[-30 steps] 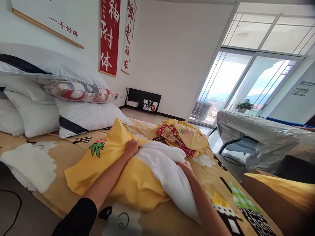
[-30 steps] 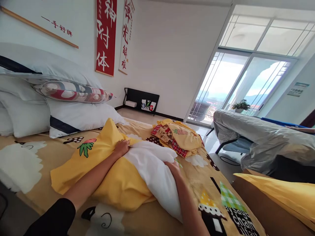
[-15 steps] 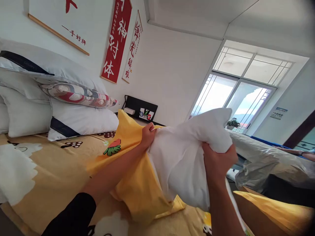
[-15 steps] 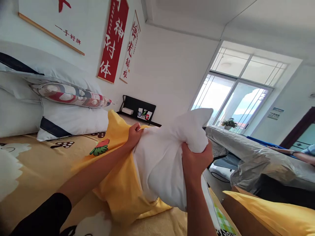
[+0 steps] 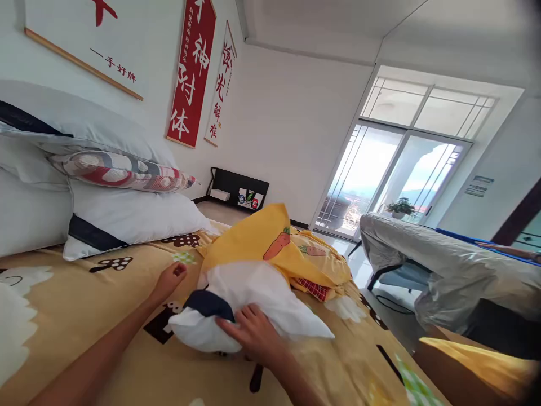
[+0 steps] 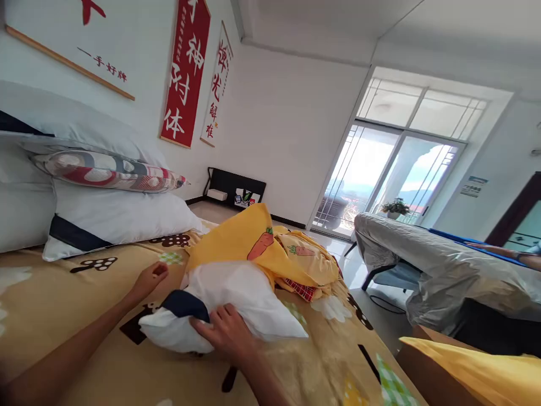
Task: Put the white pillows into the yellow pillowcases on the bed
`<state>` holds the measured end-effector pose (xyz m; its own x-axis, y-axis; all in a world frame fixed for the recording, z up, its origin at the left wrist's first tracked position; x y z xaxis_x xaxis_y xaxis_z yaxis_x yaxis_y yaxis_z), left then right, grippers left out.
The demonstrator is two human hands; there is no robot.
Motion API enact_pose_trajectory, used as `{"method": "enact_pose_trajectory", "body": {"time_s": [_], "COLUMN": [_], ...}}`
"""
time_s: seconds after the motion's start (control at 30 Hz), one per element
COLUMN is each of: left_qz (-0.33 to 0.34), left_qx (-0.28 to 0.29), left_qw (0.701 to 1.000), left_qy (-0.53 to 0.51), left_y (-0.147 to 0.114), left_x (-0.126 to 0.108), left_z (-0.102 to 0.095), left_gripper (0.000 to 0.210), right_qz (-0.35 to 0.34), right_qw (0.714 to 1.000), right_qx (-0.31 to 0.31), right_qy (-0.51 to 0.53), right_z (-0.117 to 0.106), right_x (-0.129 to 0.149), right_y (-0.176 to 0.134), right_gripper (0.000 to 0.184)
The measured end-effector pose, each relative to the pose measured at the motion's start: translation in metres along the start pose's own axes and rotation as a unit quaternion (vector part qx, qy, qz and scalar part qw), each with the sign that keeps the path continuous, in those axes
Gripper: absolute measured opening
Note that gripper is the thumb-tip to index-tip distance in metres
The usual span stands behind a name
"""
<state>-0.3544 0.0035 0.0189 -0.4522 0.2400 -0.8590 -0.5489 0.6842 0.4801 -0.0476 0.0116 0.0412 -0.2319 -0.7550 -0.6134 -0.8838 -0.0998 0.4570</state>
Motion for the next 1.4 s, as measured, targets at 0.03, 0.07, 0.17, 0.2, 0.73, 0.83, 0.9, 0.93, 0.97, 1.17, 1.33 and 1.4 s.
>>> {"method": "enact_pose_trajectory", "body": {"time_s": [0.03, 0.07, 0.17, 0.2, 0.73, 0.83, 0.9, 0.93, 0.97, 1.17, 1.33, 1.4], "left_qz": [-0.015, -0.027, -0.042, -0.036, 0.529, 0.509, 0.478, 0.453, 0.419, 0.186, 0.124, 0.136], "left_qx": [-0.008, -0.015, -0.016, -0.008, 0.171, 0.14, 0.098, 0.076, 0.06, 0.073, -0.037, -0.071], "left_qw": [1.0, 0.999, 0.997, 0.997, 0.775, 0.804, 0.844, 0.867, 0.891, 0.98, 0.99, 0.986], "left_qy": [0.017, 0.029, 0.059, 0.062, 0.301, 0.272, 0.223, 0.195, 0.167, 0.018, -0.06, -0.063], "left_y": [-0.002, 0.0, 0.018, 0.025, 0.019, 0.018, 0.013, 0.009, 0.006, -0.004, -0.013, -0.03], "left_x": [0.016, 0.027, 0.032, 0.024, -0.102, -0.108, -0.112, -0.113, -0.114, -0.125, -0.145, -0.143], "left_z": [-0.018, -0.033, -0.059, -0.058, 0.146, 0.124, 0.095, 0.077, 0.06, -0.015, -0.047, -0.06], "left_gripper": [0.047, 0.048, 0.046, 0.045, 0.014, 0.023, 0.033, 0.037, 0.04, 0.039, 0.042, 0.04], "right_qz": [0.001, 0.004, 0.022, 0.035, 0.545, 0.541, 0.554, 0.559, 0.563, 0.586, 0.546, 0.555], "right_qw": [0.999, 0.998, 0.989, 0.985, 0.823, 0.818, 0.805, 0.8, 0.797, 0.791, 0.83, 0.823], "right_qx": [0.013, 0.012, -0.005, -0.003, 0.119, 0.131, 0.137, 0.136, 0.132, 0.085, 0.017, 0.005], "right_qy": [0.037, 0.069, 0.148, 0.167, 0.111, 0.142, 0.162, 0.17, 0.175, 0.155, 0.11, 0.118], "right_z": [0.011, 0.015, -0.003, -0.014, 0.107, 0.097, 0.083, 0.074, 0.065, -0.027, -0.125, -0.147], "right_x": [0.014, 0.023, 0.018, 0.006, -0.149, -0.151, -0.156, -0.16, -0.164, -0.194, -0.2, -0.192], "right_y": [-0.012, -0.022, -0.043, -0.047, -0.194, -0.175, -0.166, -0.163, -0.163, -0.16, -0.131, -0.128], "right_gripper": [0.048, 0.046, 0.047, 0.05, 0.078, 0.061, 0.045, 0.039, 0.036, 0.037, 0.033, 0.037]}}
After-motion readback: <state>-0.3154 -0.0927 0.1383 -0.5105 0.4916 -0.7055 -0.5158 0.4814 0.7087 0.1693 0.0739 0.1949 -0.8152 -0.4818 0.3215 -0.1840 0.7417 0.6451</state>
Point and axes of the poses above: each hand's wrist, its own y-axis towards the middle knuckle, its own z-axis out of the palm, x = y × z, the point moved 1 cm from there along y, towards the middle knuckle, and after that the axes turned 2 degrees about -y, right-handed, at the moved point
